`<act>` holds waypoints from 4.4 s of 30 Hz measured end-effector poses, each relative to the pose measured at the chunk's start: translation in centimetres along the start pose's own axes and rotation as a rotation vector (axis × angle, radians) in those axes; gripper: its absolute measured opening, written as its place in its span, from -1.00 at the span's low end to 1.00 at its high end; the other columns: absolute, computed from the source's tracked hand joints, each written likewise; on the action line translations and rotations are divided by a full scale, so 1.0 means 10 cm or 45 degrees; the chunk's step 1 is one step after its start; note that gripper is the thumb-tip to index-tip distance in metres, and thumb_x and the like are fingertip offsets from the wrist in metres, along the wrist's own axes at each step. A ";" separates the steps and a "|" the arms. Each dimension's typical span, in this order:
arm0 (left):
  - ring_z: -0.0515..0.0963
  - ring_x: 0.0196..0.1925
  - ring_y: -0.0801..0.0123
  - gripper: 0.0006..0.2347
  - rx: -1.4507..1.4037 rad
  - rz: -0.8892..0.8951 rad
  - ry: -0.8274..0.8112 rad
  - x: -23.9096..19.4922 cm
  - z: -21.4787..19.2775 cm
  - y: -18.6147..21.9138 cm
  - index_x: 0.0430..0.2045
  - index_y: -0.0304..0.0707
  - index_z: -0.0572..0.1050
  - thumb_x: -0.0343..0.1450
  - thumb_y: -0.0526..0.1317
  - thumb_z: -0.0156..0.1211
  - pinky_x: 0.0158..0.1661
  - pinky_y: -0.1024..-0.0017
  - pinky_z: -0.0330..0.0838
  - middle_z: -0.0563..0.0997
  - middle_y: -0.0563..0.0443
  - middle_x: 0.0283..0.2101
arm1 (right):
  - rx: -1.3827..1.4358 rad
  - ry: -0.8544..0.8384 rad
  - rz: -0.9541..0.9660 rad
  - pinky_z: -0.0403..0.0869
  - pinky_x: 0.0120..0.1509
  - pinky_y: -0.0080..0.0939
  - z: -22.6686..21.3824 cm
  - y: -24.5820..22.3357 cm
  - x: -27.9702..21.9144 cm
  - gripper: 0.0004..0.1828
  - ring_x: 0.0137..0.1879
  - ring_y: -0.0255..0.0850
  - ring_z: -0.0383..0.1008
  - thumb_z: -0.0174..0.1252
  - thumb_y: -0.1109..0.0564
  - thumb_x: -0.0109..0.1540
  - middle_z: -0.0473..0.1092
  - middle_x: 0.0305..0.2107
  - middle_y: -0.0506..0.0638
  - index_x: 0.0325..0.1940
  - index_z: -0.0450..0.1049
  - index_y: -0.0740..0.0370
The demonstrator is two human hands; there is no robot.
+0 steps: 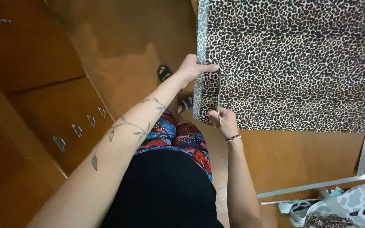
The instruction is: The person cuts a large piece of leopard-print fabric on a wooden table using scissors. They trim the edges, fold the fabric, and place the cut piece on a stack of other patterned fabrics.
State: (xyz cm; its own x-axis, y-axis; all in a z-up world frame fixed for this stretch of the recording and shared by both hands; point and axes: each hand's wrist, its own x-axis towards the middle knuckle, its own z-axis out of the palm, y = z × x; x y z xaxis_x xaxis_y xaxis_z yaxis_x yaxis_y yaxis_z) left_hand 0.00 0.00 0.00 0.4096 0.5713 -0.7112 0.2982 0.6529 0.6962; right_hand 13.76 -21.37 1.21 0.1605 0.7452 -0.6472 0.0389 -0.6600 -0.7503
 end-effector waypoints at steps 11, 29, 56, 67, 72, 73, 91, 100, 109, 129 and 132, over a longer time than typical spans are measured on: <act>0.70 -0.21 0.27 -0.72 -0.120 0.002 0.097 0.12 0.06 -0.24 -0.49 -0.22 0.67 0.10 -0.11 0.63 -0.10 0.36 0.53 0.68 -0.02 -0.40 | -0.052 -0.004 0.109 0.21 -0.57 -0.47 -0.04 -0.19 0.18 -0.56 -0.67 -0.40 0.26 0.30 -0.16 0.27 0.31 -0.82 -0.07 -0.56 0.42 0.11; 0.61 -0.26 0.35 -0.66 -0.158 -0.027 0.047 0.08 0.03 -0.22 -0.55 -0.27 0.61 0.09 -0.05 0.64 -0.13 0.45 0.46 0.57 -0.01 -0.44 | -0.051 -0.017 -0.018 0.21 -0.51 -0.44 -0.02 -0.24 0.22 -0.52 -0.66 -0.39 0.27 0.30 -0.16 0.26 0.32 -0.83 -0.07 -0.62 0.38 0.08; 0.53 -0.47 0.59 -0.80 -0.212 -0.030 -0.014 0.10 -0.04 -0.37 -0.63 -0.11 0.64 0.13 -0.12 0.62 -0.29 0.64 0.37 0.57 0.23 -0.59 | -0.019 -0.034 0.006 0.31 -0.34 -0.39 -0.12 -0.71 0.66 -0.63 -0.53 -0.36 0.35 0.28 -0.08 0.30 0.35 -0.73 -0.08 -0.49 0.45 0.15; 0.58 -0.45 0.57 -0.82 -0.262 -0.004 -0.041 0.08 0.03 -0.30 -0.60 -0.13 0.67 0.15 -0.14 0.62 -0.29 0.59 0.43 0.62 0.21 -0.54 | -0.022 0.073 -0.014 0.22 -0.43 -0.48 -0.04 -0.62 0.71 -0.47 -0.66 -0.39 0.24 0.42 -0.15 0.20 0.26 -0.86 -0.10 -0.66 0.35 0.13; 0.59 -0.46 0.61 -0.83 -0.319 -0.003 -0.064 0.31 0.02 -0.64 -0.60 -0.13 0.67 0.16 -0.17 0.62 -0.35 0.66 0.42 0.64 0.21 -0.54 | -0.107 0.033 -0.016 0.26 -0.43 -0.39 -0.10 -0.54 0.82 -0.48 -0.64 -0.35 0.31 0.37 -0.25 0.22 0.34 -0.83 -0.06 -0.63 0.44 0.09; 0.59 -0.46 0.61 -0.83 -0.321 -0.005 -0.065 0.31 0.01 -0.64 -0.60 -0.13 0.67 0.16 -0.17 0.62 -0.35 0.66 0.42 0.64 0.21 -0.54 | -0.109 0.033 -0.013 0.26 -0.43 -0.39 -0.10 -0.63 0.83 -0.48 -0.64 -0.35 0.31 0.37 -0.25 0.22 0.34 -0.83 -0.06 -0.63 0.44 0.09; 0.59 -0.47 0.59 -0.91 -0.311 0.089 -0.223 0.28 -0.10 -0.43 -0.64 -0.20 0.69 0.26 -0.25 0.50 -0.27 0.63 0.45 0.69 0.08 -0.51 | -0.122 0.073 -0.089 0.23 -0.44 -0.39 -0.07 -0.87 0.92 -0.47 -0.64 -0.36 0.26 0.40 -0.15 0.21 0.26 -0.87 -0.10 -0.69 0.35 0.10; 0.70 -0.27 0.42 -0.67 -0.226 0.113 0.064 0.76 -0.38 0.41 -0.44 -0.20 0.66 0.18 0.04 0.58 -0.14 0.46 0.55 0.68 0.05 -0.42 | 0.023 0.012 -0.105 0.21 -0.46 -0.42 -0.10 -0.67 0.99 -0.52 -0.65 -0.36 0.26 0.36 -0.13 0.25 0.26 -0.84 -0.07 -0.61 0.38 0.14; 0.69 -0.29 0.30 -0.76 -0.168 0.067 0.066 0.81 -0.32 0.46 -0.53 -0.21 0.64 0.17 -0.09 0.58 -0.13 0.33 0.53 0.64 0.06 -0.44 | 0.097 -0.005 0.108 0.09 -0.64 -0.46 -0.12 -0.93 1.14 -0.66 -0.70 -0.43 0.10 0.20 -0.04 0.29 0.21 -0.78 -0.07 -0.50 0.37 0.13; 0.61 -0.27 0.31 -0.74 -0.164 0.003 0.015 0.83 -0.35 0.44 -0.53 -0.24 0.62 0.20 -0.06 0.54 -0.15 0.34 0.44 0.56 0.04 -0.40 | -0.103 0.146 -0.108 0.20 -0.46 -0.44 -0.04 -0.83 1.22 -0.49 -0.62 -0.42 0.16 0.39 -0.15 0.22 0.23 -0.84 -0.13 -0.66 0.37 0.13; 0.58 -0.30 0.35 -0.73 -0.204 0.020 0.016 0.46 -0.34 0.90 -0.53 -0.27 0.61 0.18 -0.07 0.55 -0.18 0.42 0.43 0.54 0.03 -0.43 | -0.022 0.116 -0.044 0.15 -0.61 -0.48 -0.07 -0.74 1.30 -0.51 -0.70 -0.43 0.15 0.35 -0.13 0.24 0.20 -0.86 -0.11 -0.63 0.37 0.13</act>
State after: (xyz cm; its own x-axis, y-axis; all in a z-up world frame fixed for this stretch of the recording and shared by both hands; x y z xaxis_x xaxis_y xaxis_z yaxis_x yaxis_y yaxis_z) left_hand 1.62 10.22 2.68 0.4022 0.5877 -0.7021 0.1499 0.7142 0.6837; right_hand 16.29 -6.89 -1.53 0.2475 0.7562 -0.6057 0.0627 -0.6363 -0.7689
